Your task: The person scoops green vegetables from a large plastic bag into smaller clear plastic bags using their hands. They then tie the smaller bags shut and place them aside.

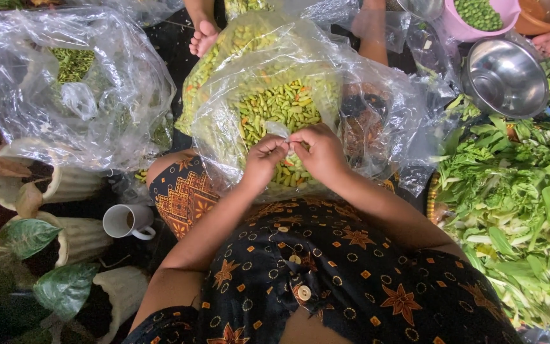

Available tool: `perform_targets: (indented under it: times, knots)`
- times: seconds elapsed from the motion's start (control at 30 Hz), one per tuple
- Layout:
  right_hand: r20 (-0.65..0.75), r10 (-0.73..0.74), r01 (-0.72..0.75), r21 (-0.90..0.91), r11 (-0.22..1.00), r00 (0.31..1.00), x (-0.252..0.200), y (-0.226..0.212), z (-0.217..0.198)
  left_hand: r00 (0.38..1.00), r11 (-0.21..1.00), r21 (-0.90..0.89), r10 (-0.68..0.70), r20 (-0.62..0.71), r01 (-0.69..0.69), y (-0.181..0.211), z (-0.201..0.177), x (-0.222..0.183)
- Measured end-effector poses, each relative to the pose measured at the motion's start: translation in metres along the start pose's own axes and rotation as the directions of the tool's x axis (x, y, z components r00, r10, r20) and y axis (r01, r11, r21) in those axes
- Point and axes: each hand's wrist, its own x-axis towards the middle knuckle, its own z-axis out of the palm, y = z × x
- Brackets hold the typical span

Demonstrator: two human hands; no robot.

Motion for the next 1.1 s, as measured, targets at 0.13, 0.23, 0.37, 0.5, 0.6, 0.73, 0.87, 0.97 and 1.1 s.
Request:
perform_targets:
  times: [0.13, 0.23, 0.37, 0.5, 0.6, 0.73, 0.87, 0.97, 1.1]
  knots:
    - [-0.081, -0.281, 0.27, -0.127, 0.955, 0.956, -0.007, 0.007, 0.012, 0.993, 0.994, 0.095, -0.052, -0.106, 0.062, -0.029, -0.001, -0.003]
    - [-0.044, -0.373, 0.358, -0.199, 0.912, 0.927, -0.01, 0.015, 0.02, 0.977, 0.984, 0.08, -0.147, -0.152, 0.161, -0.017, 0.004, -0.001]
    - [0.052, -0.45, 0.452, -0.182, 0.873, 0.891, -0.017, 0.013, 0.022, 0.979, 0.985, 0.089, -0.134, -0.153, 0.148, -0.012, -0.001, -0.002]
    - [-0.101, -0.528, 0.531, 0.009, 0.847, 0.843, -0.01, -0.003, 0.008, 0.992, 0.987, -0.154, -0.02, 0.122, 0.039, 0.001, 0.001, -0.002]
    - [-0.213, -0.431, 0.465, 0.154, 0.872, 0.877, -0.005, -0.015, -0.004, 0.964, 0.972, -0.231, 0.017, 0.264, 0.046, -0.01, -0.002, -0.004]
    - [-0.218, -0.387, 0.443, 0.384, 0.81, 0.896, 0.005, -0.043, -0.04, 0.9, 0.988, -0.157, 0.078, 0.428, -0.011, 0.008, -0.004, 0.002]
    - [-0.282, -0.406, 0.483, 0.311, 0.818, 0.869, 0.008, -0.045, -0.047, 0.87, 0.991, -0.077, 0.132, 0.475, -0.108, 0.031, -0.008, 0.011]
    - [-0.341, -0.364, 0.433, 0.152, 0.888, 0.867, 0.003, -0.04, -0.049, 0.865, 0.987, 0.028, 0.127, 0.486, -0.161, 0.05, -0.008, 0.008]
    - [-0.204, -0.209, 0.264, 0.298, 0.917, 0.956, -0.003, -0.035, -0.056, 0.87, 0.943, 0.26, 0.056, 0.489, -0.207, 0.064, -0.013, 0.016]
